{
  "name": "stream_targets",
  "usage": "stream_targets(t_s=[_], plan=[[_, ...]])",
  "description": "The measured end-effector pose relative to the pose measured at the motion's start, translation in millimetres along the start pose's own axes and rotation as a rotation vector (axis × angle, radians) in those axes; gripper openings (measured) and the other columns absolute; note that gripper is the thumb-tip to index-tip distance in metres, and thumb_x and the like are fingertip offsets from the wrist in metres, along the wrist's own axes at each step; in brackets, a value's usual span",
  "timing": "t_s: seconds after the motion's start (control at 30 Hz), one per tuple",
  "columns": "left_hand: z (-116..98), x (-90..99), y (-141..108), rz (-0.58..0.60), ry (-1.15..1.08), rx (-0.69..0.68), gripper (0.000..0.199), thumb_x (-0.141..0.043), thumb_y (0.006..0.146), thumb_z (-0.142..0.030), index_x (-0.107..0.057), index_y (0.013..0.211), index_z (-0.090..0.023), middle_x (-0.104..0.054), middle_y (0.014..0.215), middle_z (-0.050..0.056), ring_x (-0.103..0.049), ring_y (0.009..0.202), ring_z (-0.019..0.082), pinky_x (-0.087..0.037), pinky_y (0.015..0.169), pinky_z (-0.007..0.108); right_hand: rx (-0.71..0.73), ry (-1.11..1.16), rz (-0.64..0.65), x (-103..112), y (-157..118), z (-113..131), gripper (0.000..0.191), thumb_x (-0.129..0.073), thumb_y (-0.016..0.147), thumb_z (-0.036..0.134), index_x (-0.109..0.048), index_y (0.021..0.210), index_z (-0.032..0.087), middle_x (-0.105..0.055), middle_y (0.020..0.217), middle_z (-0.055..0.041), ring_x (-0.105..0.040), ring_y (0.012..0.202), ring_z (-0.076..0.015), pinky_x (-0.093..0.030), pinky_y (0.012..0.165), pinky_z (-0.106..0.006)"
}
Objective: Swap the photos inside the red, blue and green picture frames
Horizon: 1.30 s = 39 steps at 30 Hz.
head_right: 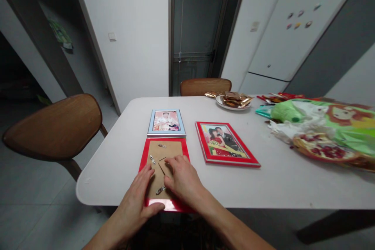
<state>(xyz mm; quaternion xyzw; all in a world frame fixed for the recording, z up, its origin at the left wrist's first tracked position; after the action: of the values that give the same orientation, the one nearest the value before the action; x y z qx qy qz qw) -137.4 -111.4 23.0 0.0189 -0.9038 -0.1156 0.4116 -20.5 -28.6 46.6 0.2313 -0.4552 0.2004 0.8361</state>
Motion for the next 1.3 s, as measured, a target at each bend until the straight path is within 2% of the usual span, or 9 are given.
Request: stream_targets(t_s=[0.17,0.27,0.37,0.63,0.83,0.97,1.1,1.2,1.3], plan=[[4.3,17.8,8.8,-0.210,-0.421,0.165,0.054,-0.051,0.072,-0.025,-0.030,0.120,-0.018,-0.033,0.131,0.013,-0.033,0.119,0.025,-0.029,0.097,0.044,0.037,0.002,-0.087,20.7,2.5,17.5,0.036,-0.056,0.064,0.022,-0.056,0.100,0.019,-0.056,0.093,-0.0061,-0.047,0.089,-0.0182,-0.038,0.079,-0.031],[13.8,26.5,13.9,-0.230,-0.817,0.304,0.050,-0.048,0.074,-0.029,-0.029,0.119,-0.018,-0.055,0.109,0.010,-0.056,0.096,0.022,-0.046,0.080,0.038,0.111,0.081,-0.089,23.4,3.7,30.7,0.035,-0.056,0.066,0.025,-0.055,0.101,0.020,-0.056,0.097,-0.0054,-0.047,0.091,-0.0171,-0.039,0.079,-0.031],[31.7,46.6,10.6,-0.278,-0.971,0.417,0.055,-0.054,0.069,-0.029,-0.031,0.117,-0.019,-0.062,0.092,0.004,-0.062,0.077,0.019,-0.050,0.066,0.031,0.119,0.125,-0.115,24.1,5.9,24.6,0.031,-0.053,0.071,0.029,-0.054,0.101,0.020,-0.057,0.099,-0.0057,-0.049,0.092,-0.0167,-0.039,0.080,-0.032],[97.1,95.9,-18.2,-0.316,-0.862,0.614,0.056,-0.061,0.063,-0.023,-0.037,0.113,-0.021,-0.063,0.077,-0.001,-0.061,0.057,0.014,-0.046,0.050,0.022,-0.257,-0.251,-0.029,14.5,4.0,-49.1,0.039,-0.049,0.071,0.033,-0.051,0.107,0.017,-0.057,0.091,-0.0099,-0.055,0.080,-0.0205,-0.039,0.067,-0.030],[112.5,99.7,-16.3,-0.273,-0.674,0.609,0.049,-0.062,0.060,-0.027,-0.042,0.104,-0.018,-0.064,0.073,0.000,-0.062,0.066,0.017,-0.048,0.059,0.027,-0.272,-0.221,-0.018,6.0,6.5,-55.7,0.045,-0.046,0.070,0.023,-0.045,0.114,0.013,-0.059,0.097,-0.0133,-0.055,0.084,-0.0220,-0.038,0.068,-0.029],[118.8,111.5,-14.1,-0.277,-0.223,0.526,0.048,-0.058,0.063,-0.033,-0.044,0.106,-0.017,-0.062,0.088,0.005,-0.059,0.085,0.024,-0.045,0.076,0.037,-0.303,-0.088,-0.066,11.7,9.0,-59.1,0.052,-0.046,0.065,0.018,-0.042,0.116,0.011,-0.061,0.092,-0.0123,-0.056,0.078,-0.0205,-0.039,0.066,-0.028],[94.7,108.5,-6.2,-0.303,0.222,0.383,0.047,-0.053,0.068,-0.032,-0.044,0.110,-0.013,-0.051,0.113,0.013,-0.046,0.107,0.028,-0.033,0.092,0.043,-0.411,0.380,-0.076,13.1,5.7,-62.9,0.063,-0.043,0.063,0.016,-0.030,0.125,0.014,-0.062,0.086,-0.0080,-0.058,0.069,-0.0166,-0.043,0.061,-0.026],[50.3,78.8,4.9,-0.238,0.150,0.225,0.044,-0.047,0.073,-0.027,-0.040,0.114,-0.013,-0.046,0.120,0.013,-0.041,0.112,0.023,-0.031,0.095,0.041,-0.484,0.885,-0.012,10.7,1.9,-54.1,0.072,-0.037,0.064,0.015,-0.011,0.131,0.017,-0.063,0.082,-0.0041,-0.060,0.062,-0.0152,-0.046,0.056,-0.027],[-3.7,39.9,15.5,-0.157,0.057,0.052,0.046,-0.050,0.072,-0.024,-0.038,0.116,-0.017,-0.041,0.126,0.011,-0.034,0.118,0.022,-0.028,0.098,0.043,-0.535,1.123,-0.014,16.0,-0.9,-42.5,0.078,-0.041,0.064,0.016,-0.004,0.133,0.018,-0.063,0.073,-0.0017,-0.060,0.057,-0.0157,-0.047,0.054,-0.028]])
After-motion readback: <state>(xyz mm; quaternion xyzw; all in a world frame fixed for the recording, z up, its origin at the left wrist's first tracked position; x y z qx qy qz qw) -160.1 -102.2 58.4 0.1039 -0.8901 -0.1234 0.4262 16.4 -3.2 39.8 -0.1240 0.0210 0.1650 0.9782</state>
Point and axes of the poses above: each hand's wrist, its own y-axis towards the middle knuckle, its own x-axis out of the back of the hand, z = x × y, the point moved 5 cm from there along y, towards the middle knuckle
